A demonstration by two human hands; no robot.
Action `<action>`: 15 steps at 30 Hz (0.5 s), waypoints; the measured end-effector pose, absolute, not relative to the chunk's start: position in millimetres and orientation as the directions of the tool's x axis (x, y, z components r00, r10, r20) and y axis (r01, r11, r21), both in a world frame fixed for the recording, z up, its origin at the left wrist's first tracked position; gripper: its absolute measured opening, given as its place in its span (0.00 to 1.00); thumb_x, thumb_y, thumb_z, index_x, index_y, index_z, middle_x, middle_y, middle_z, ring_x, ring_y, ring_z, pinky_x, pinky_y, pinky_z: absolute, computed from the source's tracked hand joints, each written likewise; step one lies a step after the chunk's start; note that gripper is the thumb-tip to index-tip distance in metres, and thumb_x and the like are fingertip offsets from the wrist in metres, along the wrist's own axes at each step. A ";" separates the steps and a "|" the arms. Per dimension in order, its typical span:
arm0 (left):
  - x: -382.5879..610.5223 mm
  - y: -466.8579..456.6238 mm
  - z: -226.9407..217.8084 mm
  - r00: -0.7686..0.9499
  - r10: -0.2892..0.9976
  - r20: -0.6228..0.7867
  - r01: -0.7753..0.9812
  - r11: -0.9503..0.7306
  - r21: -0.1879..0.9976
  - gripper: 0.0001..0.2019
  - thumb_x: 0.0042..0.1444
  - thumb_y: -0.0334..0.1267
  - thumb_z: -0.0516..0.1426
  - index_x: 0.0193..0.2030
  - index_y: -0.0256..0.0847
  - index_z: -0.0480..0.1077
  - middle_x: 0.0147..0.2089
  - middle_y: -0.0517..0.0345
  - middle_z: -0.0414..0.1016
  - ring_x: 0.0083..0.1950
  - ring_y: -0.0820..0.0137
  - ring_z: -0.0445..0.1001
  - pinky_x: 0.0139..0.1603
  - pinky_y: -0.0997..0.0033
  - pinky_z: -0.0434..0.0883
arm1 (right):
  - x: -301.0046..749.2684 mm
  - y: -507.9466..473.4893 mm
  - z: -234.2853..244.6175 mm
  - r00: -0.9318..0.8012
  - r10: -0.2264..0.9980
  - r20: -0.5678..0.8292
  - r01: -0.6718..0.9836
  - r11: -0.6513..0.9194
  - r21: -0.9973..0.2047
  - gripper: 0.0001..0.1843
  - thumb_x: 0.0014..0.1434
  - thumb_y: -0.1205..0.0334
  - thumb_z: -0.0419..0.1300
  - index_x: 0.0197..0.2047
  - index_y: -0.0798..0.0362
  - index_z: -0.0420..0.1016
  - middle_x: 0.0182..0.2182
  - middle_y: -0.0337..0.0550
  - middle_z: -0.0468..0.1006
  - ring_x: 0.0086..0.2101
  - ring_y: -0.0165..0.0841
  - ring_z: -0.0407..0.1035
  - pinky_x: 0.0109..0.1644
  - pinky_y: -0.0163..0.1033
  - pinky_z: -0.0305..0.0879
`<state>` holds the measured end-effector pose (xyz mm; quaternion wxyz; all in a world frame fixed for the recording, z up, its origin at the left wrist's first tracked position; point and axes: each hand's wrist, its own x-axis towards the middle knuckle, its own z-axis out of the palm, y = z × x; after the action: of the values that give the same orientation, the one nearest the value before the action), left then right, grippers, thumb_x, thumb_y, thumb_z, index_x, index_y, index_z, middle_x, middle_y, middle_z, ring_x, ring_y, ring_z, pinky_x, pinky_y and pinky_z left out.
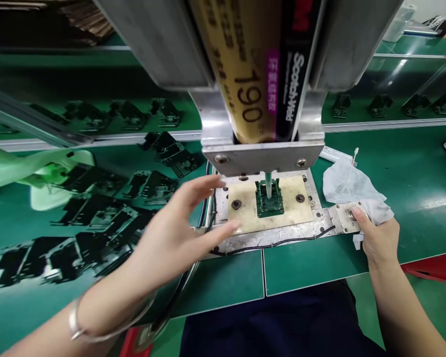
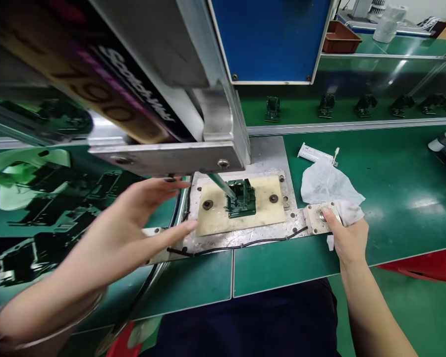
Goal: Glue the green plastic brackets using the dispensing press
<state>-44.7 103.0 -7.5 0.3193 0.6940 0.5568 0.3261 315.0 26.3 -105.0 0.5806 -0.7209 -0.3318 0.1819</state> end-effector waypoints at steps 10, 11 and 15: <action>3.8 143.7 -9.1 0.471 0.863 -0.184 0.385 -0.013 0.923 0.28 0.46 0.49 0.69 0.51 0.44 0.68 0.56 0.49 0.76 0.61 0.53 0.74 0.68 0.46 0.68 | 315.8 28.3 -108.1 0.697 0.712 0.087 0.236 -0.113 -0.965 0.27 0.44 0.44 0.77 0.40 0.55 0.82 0.38 0.48 0.84 0.40 0.46 0.79 0.43 0.46 0.75; 3.9 143.4 -5.2 0.466 0.861 -0.204 0.361 0.025 0.932 0.27 0.44 0.48 0.70 0.50 0.43 0.69 0.55 0.49 0.76 0.61 0.54 0.74 0.69 0.48 0.67 | 315.7 28.4 -107.7 0.696 0.713 0.090 0.239 -0.112 -0.965 0.27 0.44 0.44 0.77 0.40 0.55 0.82 0.38 0.48 0.84 0.40 0.46 0.79 0.43 0.46 0.74; 3.1 138.9 8.9 0.443 0.807 -0.391 0.343 0.250 0.905 0.23 0.43 0.50 0.71 0.44 0.43 0.75 0.42 0.53 0.79 0.44 0.61 0.79 0.48 0.62 0.78 | 316.2 29.6 -107.9 0.686 0.720 0.105 0.243 -0.091 -0.966 0.26 0.45 0.45 0.77 0.41 0.55 0.82 0.39 0.49 0.84 0.41 0.46 0.78 0.45 0.47 0.74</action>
<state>3.1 138.9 8.9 0.6180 0.5829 0.4931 0.1875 316.2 29.6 -107.9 0.5825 -0.7099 -0.3391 0.2045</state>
